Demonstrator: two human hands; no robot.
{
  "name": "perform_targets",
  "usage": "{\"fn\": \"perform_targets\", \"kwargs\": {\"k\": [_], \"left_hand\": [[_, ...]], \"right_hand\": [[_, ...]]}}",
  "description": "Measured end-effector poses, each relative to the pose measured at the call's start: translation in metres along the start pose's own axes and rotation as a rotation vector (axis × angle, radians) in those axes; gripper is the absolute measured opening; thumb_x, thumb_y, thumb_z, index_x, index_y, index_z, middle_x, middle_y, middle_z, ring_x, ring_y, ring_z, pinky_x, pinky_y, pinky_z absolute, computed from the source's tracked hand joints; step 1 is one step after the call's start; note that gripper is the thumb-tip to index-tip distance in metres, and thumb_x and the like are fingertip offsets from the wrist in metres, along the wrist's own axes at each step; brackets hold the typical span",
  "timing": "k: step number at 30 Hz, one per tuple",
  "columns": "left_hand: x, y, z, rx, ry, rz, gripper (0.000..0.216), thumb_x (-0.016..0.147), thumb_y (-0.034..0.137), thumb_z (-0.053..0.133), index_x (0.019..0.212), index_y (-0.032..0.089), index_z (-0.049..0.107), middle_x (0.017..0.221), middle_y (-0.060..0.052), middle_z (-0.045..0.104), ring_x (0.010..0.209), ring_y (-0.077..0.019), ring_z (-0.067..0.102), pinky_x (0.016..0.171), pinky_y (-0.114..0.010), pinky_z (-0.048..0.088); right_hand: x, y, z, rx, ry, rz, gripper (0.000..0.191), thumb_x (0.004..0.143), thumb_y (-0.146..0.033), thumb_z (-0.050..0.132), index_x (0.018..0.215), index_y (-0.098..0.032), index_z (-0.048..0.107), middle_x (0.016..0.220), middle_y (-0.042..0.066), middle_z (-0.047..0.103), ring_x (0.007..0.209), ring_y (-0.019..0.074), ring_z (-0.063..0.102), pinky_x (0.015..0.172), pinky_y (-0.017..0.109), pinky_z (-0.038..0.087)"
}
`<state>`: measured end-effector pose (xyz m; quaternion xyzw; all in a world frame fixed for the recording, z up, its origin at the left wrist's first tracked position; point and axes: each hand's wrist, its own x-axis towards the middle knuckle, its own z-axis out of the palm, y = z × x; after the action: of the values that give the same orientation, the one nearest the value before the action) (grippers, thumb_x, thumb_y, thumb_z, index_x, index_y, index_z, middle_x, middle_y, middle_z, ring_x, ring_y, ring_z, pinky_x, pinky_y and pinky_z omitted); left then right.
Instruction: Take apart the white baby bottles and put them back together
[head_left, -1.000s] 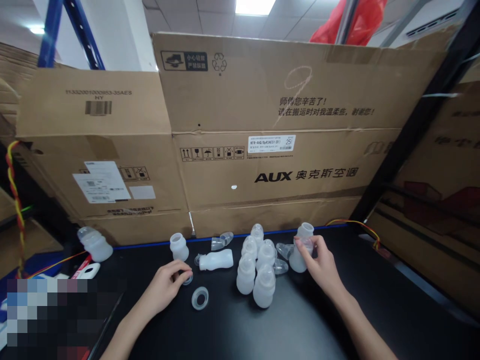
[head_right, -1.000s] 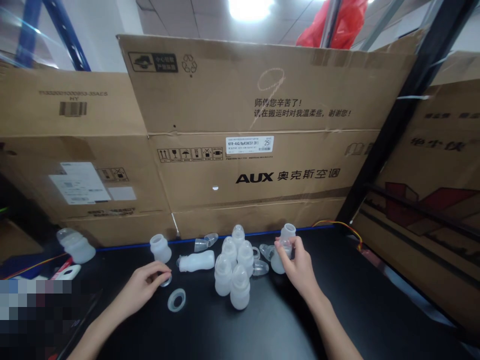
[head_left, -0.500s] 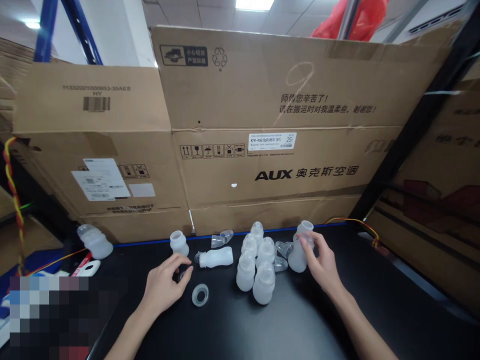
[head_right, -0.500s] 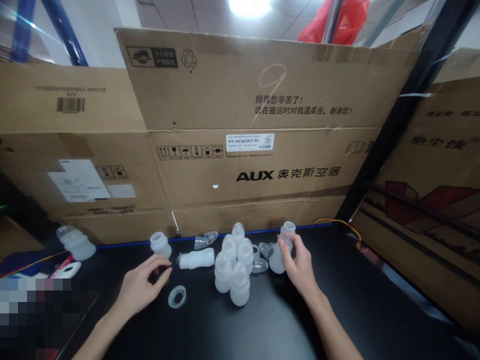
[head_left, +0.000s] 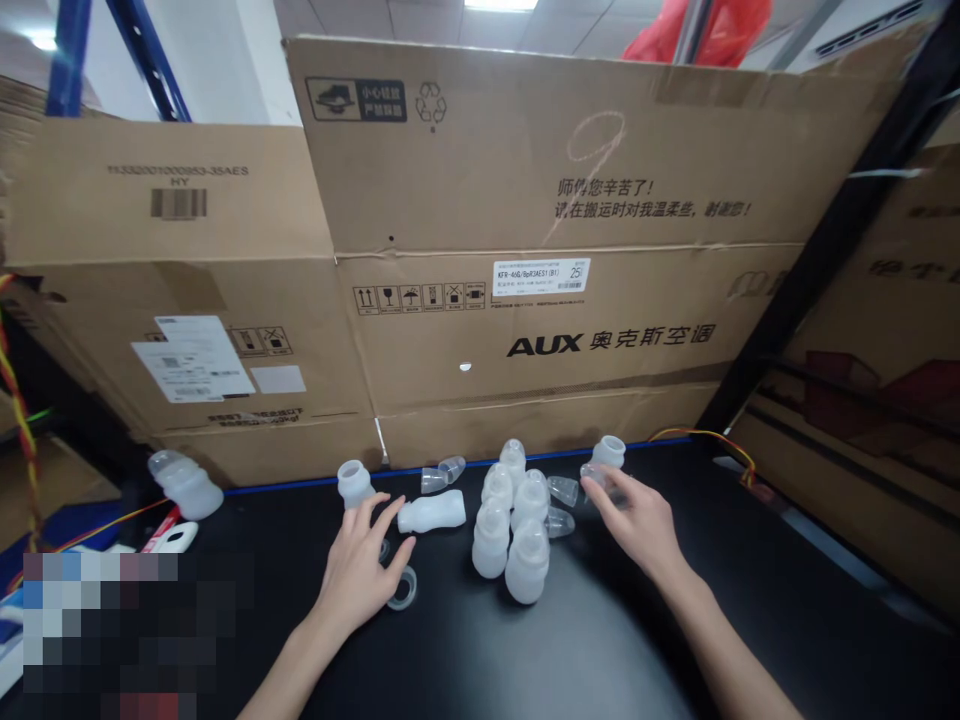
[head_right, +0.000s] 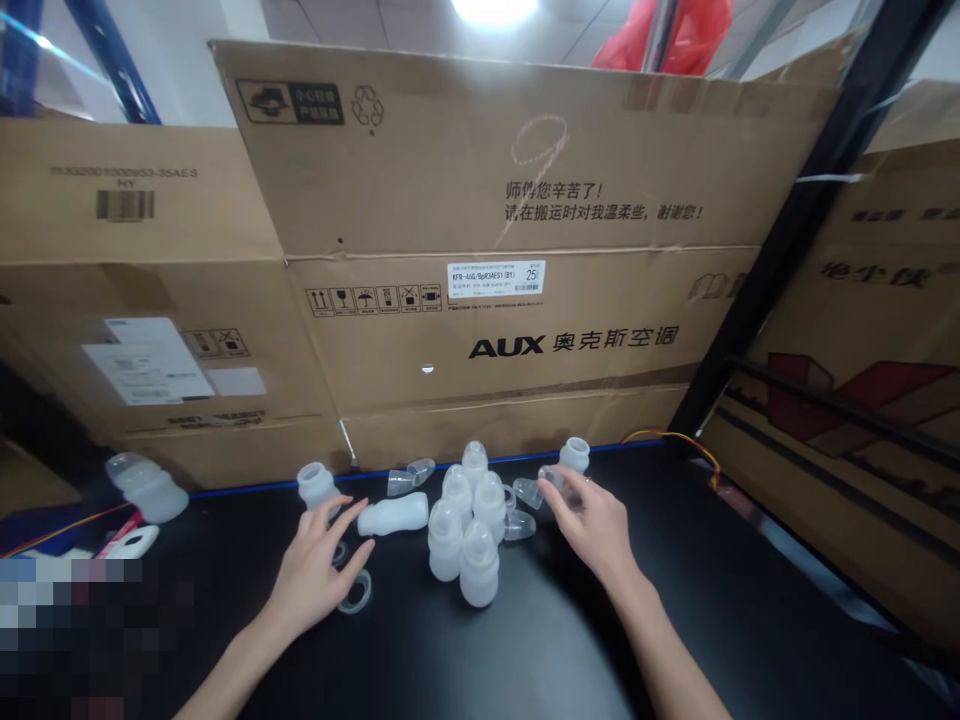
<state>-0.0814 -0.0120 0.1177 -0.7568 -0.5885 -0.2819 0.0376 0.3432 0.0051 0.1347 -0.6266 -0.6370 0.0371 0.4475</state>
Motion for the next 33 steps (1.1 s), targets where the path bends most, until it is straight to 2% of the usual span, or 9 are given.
{"fn": "perform_targets", "kwargs": {"k": [3,6,9,13,19,23,27,30,33], "left_hand": [[0.0,-0.002,0.001,-0.071,0.015,0.002,0.03,0.089,0.043,0.068,0.116,0.03,0.073,0.139,-0.009,0.059,0.119,-0.0333,0.057,0.102,-0.055,0.053],[0.001,0.001,-0.005,-0.22,0.066,0.001,0.025,0.087,0.041,0.07,0.109,0.027,0.071,0.136,-0.01,0.062,0.126,-0.0343,0.056,0.108,-0.058,0.048],[0.003,0.008,-0.015,-0.514,0.133,-0.073,0.027,0.091,0.042,0.066,0.111,0.024,0.064,0.127,-0.011,0.069,0.124,-0.0302,0.063,0.109,-0.051,0.05],[0.002,0.015,-0.024,-0.768,0.252,-0.239,0.041,0.094,0.049,0.063,0.123,0.022,0.056,0.129,-0.013,0.069,0.124,-0.029,0.066,0.11,-0.045,0.053],[-0.001,0.014,-0.027,-0.718,0.488,-0.254,0.044,0.092,0.054,0.063,0.121,0.021,0.058,0.12,-0.012,0.071,0.113,-0.0276,0.07,0.104,-0.043,0.055],[0.004,0.008,-0.035,-0.711,0.717,-0.322,0.049,0.092,0.054,0.063,0.124,0.018,0.057,0.1,-0.006,0.07,0.081,-0.0211,0.072,0.083,-0.04,0.06],[0.012,-0.01,-0.049,-0.651,0.896,-0.427,0.046,0.093,0.048,0.062,0.125,0.015,0.062,0.085,-0.002,0.065,0.065,-0.0165,0.065,0.071,-0.034,0.056],[0.013,-0.034,-0.056,-0.655,0.873,-0.492,0.05,0.094,0.046,0.055,0.134,0.016,0.061,0.088,-0.004,0.067,0.066,-0.0172,0.065,0.066,-0.031,0.055],[0.01,-0.061,-0.056,-0.54,0.716,-0.582,0.05,0.094,0.046,0.048,0.131,0.017,0.063,0.092,-0.007,0.071,0.073,-0.0211,0.068,0.067,-0.032,0.056]], "right_hand": [[0.003,0.002,-0.001,-0.231,-0.108,-0.024,0.051,0.088,-0.074,0.061,0.11,-0.031,0.076,0.08,0.002,0.074,0.072,0.0249,0.072,0.061,0.031,0.047],[0.004,0.007,-0.001,-0.283,-0.175,-0.027,0.059,0.084,-0.078,0.063,0.12,-0.031,0.073,0.081,0.001,0.074,0.074,0.026,0.073,0.06,0.031,0.045],[0.005,0.01,-0.003,-0.228,-0.172,-0.011,0.062,0.083,-0.078,0.065,0.124,-0.031,0.07,0.085,0.001,0.074,0.077,0.0256,0.072,0.064,0.032,0.046],[0.006,0.009,-0.005,0.076,-0.013,0.013,0.05,0.093,-0.066,0.059,0.123,-0.027,0.067,0.088,0.003,0.07,0.079,0.0216,0.067,0.077,0.033,0.05],[0.005,0.013,0.01,0.42,0.099,0.06,0.053,0.091,-0.055,0.066,0.131,-0.023,0.053,0.114,0.009,0.066,0.102,0.024,0.065,0.099,0.042,0.049],[-0.001,0.016,0.031,0.471,0.161,0.115,0.057,0.088,-0.058,0.071,0.125,-0.022,0.046,0.116,0.011,0.068,0.102,0.0241,0.068,0.091,0.041,0.055],[-0.004,0.014,0.038,0.477,0.213,0.184,0.057,0.084,-0.06,0.075,0.118,-0.019,0.056,0.108,0.011,0.071,0.093,0.0239,0.069,0.083,0.037,0.056],[-0.002,0.012,0.035,0.478,0.205,0.201,0.059,0.083,-0.063,0.075,0.12,-0.017,0.067,0.118,0.013,0.071,0.097,0.0257,0.068,0.085,0.038,0.056],[0.001,0.011,0.032,0.543,0.156,0.237,0.064,0.086,-0.064,0.07,0.13,-0.018,0.067,0.122,0.013,0.07,0.094,0.0246,0.068,0.08,0.035,0.056]]}}
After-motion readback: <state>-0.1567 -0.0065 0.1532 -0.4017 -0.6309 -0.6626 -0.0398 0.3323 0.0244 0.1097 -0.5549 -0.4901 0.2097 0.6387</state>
